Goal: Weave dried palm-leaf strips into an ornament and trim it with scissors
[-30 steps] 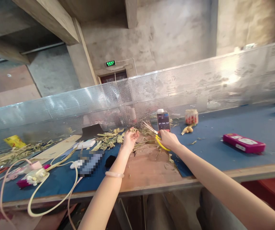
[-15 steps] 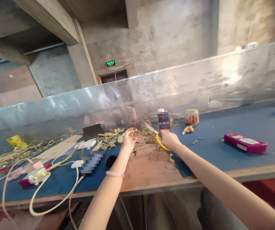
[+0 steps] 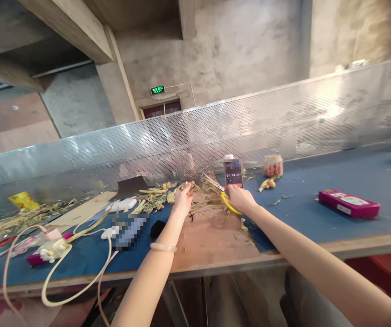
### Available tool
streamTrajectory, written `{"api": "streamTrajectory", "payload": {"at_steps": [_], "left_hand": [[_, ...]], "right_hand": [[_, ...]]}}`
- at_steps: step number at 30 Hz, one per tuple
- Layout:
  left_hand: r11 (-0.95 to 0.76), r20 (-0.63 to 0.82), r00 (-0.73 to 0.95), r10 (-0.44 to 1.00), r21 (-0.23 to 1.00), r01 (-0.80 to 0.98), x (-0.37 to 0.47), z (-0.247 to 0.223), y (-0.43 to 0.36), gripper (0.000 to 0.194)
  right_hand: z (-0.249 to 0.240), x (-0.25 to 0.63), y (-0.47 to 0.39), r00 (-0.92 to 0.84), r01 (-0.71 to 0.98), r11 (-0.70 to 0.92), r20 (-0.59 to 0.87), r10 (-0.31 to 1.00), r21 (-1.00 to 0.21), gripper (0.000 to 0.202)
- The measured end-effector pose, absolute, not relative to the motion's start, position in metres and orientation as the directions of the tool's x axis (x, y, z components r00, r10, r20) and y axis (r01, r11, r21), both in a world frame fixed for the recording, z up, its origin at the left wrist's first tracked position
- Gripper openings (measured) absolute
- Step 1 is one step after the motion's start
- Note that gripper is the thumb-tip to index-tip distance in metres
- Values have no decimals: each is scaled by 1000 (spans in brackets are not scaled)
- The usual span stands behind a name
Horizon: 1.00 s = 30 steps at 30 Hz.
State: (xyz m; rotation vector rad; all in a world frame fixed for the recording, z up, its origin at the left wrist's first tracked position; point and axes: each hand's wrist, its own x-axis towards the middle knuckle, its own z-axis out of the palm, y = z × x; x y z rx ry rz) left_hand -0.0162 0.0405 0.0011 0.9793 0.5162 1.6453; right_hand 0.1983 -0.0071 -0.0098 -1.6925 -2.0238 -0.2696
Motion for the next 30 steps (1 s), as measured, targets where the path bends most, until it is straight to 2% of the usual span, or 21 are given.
{"api": "streamTrajectory", "payload": {"at_steps": [8,19,30], "left_hand": [[-351,404,-53,913,713,-606,-14,3,34,32],[-384,398,-130,908,668,-638,-15,4,37,25],[-374,356,-171,919,642,-669,-16,7,34,18]], "right_hand": [[-12,197,-7,-155,960,246,483,862,-130,39],[-13,197,-10,-290,940,341,485,825,-18,41],[-9,195,-15,-265,947,316,440,858,-47,42]]}}
